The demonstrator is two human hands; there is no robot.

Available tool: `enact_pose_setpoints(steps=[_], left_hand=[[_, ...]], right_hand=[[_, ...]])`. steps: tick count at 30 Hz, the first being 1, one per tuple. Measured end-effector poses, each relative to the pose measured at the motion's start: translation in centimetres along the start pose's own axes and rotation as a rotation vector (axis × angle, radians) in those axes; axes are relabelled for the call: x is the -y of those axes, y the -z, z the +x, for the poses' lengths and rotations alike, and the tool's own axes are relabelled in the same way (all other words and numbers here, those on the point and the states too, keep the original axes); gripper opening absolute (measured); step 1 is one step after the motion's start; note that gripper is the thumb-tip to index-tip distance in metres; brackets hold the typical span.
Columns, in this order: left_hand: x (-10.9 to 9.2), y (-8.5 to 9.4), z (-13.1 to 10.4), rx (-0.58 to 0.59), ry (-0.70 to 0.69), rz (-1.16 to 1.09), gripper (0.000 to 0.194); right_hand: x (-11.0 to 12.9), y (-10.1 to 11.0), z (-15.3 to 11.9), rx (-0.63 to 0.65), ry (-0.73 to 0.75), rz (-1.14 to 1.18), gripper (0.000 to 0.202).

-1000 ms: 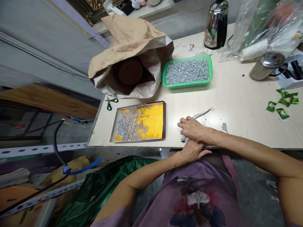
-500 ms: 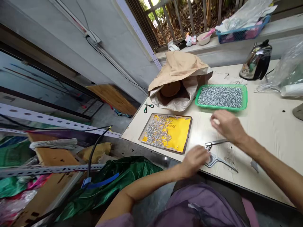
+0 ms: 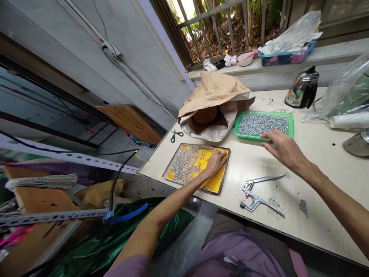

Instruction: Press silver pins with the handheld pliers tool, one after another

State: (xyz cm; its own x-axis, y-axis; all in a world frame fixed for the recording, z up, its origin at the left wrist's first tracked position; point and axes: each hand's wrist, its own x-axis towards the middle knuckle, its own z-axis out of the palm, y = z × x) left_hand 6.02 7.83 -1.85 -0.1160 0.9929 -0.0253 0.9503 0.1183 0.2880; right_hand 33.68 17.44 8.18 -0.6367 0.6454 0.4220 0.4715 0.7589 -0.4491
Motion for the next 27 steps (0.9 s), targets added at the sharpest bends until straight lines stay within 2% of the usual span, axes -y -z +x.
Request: enact_pose_setpoints(steps=[4,7,11,14,19,27], left_hand=[[-0.3,0.2,-0.2,0.080,-0.013,0.002,0.023],[-0.4,0.1,-0.5,0.065,0.036,-0.055,0.020],[-0.1,0.3,-1.2,-0.006,0.066,-0.105,0.018],[0.5,1.3,-1.9,-0.004,0.039,0.002,0.024],[1.0,2.8,-2.5,0.156,0.041,0.130,0.023],[1.0,2.8,-2.4,0.137,0.103,0.127,0.020]], right_hand=[[0.7,-1.2,-4.4,0.119,0.012,0.034,0.035],[1.7,-1.6,-7.0,0.167,-0.012,0.060,0.031],[2.9,-1.4,-9.9,0.181,-0.037,0.088,0.031],[3.1,-1.3,-11.7,0.154,-0.068,0.095,0.030],[3.0,-1.5,-13.9,0.115,-0.122,0.121,0.028],[4.6,-2.9,-15.1,0.178,-0.072,0.059,0.033]])
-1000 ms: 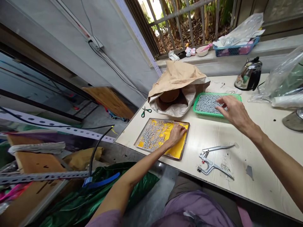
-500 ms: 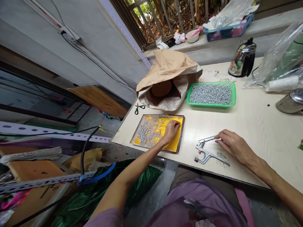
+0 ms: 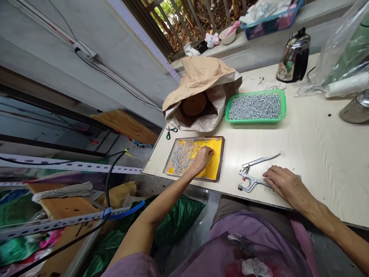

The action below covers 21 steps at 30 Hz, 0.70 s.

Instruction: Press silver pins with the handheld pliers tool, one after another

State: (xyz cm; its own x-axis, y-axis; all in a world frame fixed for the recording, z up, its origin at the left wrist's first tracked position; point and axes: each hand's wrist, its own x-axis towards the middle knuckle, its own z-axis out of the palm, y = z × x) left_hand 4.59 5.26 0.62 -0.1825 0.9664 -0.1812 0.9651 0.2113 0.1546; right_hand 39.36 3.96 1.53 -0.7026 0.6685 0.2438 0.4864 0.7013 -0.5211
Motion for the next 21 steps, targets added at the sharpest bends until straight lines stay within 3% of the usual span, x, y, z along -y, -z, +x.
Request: enact_pose_setpoints(steps=[4,7,9,12,14,17,21], left_hand=[[-0.1,0.4,-0.6,-0.031,0.040,-0.063,0.018],[-1.3,0.9,-2.0,-0.070,0.059,-0.253,0.013],[-2.8,0.9,-3.6,0.022,0.075,-0.473,0.009],[-5.5,0.4,-6.1,0.346,0.115,-0.777,0.014],[-7.1,-0.3,-7.4,0.501,0.154,-0.862,0.021],[-8.5,-1.2,-8.2,0.563,0.221,-0.866,0.024],[-8.7,-1.8,-7.9,0.583,0.249,-0.843,0.022]], right_hand=[[0.5,-1.5,-0.7,0.023,0.039,-0.079,0.035],[0.6,-2.5,-1.2,0.048,0.039,-0.122,0.033],[0.7,-3.0,-1.4,0.063,0.030,-0.165,0.030],[0.8,-3.3,-1.4,0.081,0.014,-0.224,0.025],[1.0,-3.3,-1.4,0.100,0.013,-0.239,0.022],[1.3,-3.2,-1.3,0.120,0.011,-0.251,0.022],[1.4,-3.2,-1.4,0.112,0.003,-0.256,0.024]])
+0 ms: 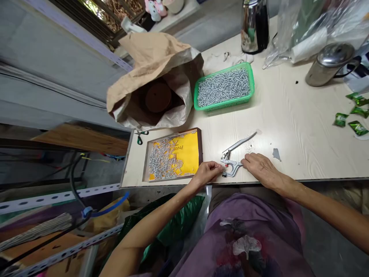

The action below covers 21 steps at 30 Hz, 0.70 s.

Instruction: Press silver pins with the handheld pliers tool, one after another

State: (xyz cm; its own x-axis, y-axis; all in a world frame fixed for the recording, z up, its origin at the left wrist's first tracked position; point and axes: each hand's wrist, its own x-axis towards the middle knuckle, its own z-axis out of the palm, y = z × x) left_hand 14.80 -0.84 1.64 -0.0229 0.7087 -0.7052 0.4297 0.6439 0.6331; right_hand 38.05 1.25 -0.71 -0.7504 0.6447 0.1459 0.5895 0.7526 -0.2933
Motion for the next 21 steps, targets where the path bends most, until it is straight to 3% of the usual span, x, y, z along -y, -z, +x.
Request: enact_pose_setpoints(steps=[7,21], left_hand=[[0.6,-0.3,0.6,0.016,0.036,0.060,0.022],[0.3,0.3,2.3,0.171,0.109,0.161,0.026]], right_hand=[[0.2,-0.2,-0.1,0.018,-0.018,0.013,0.024],[0.2,-0.1,-0.2,0.068,-0.037,0.044,0.020]])
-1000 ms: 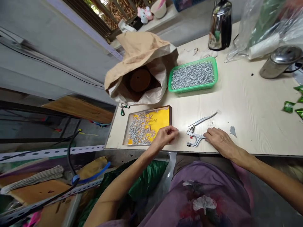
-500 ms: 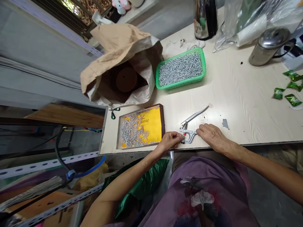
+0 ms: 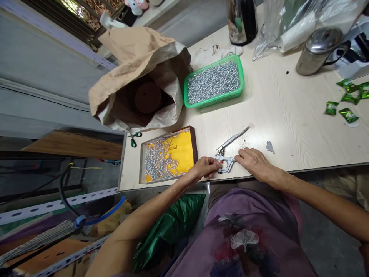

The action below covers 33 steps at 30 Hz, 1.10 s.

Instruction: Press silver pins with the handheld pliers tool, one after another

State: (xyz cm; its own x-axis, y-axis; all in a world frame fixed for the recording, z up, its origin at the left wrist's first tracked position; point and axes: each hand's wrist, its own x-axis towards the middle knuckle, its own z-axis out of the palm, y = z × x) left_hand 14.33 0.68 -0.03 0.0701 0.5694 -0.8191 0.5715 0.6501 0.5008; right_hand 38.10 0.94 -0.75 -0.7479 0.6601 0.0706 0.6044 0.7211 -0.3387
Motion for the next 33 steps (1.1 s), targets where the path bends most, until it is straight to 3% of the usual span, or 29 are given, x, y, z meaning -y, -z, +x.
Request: enact_pose_setpoints(steps=[2,7,12,29,31,33], left_hand=[[0.1,0.0,-0.1,0.009,-0.005,-0.006,0.025],[0.4,-0.1,-0.2,0.015,-0.022,-0.025,0.024],[0.9,-0.1,0.0,0.017,-0.013,-0.025,0.021],[0.7,-0.7,-0.9,-0.038,-0.010,0.027,0.022],[0.8,-0.9,-1.5,-0.122,-0.088,0.140,0.023],[1.0,-1.3,-2.0,-0.290,-0.267,0.287,0.020]], right_hand=[[-0.6,0.1,0.1,-0.010,-0.008,-0.036,0.016],[-3.0,-0.1,0.9,-0.016,-0.031,-0.098,0.082],[-4.1,-0.1,2.0,0.037,-0.019,-0.103,0.098],[-2.5,1.8,3.5,0.142,-0.096,-0.170,0.052],[-2.4,1.9,3.3,0.137,-0.094,-0.173,0.046],[-2.3,1.9,3.1,0.118,-0.091,-0.167,0.043]])
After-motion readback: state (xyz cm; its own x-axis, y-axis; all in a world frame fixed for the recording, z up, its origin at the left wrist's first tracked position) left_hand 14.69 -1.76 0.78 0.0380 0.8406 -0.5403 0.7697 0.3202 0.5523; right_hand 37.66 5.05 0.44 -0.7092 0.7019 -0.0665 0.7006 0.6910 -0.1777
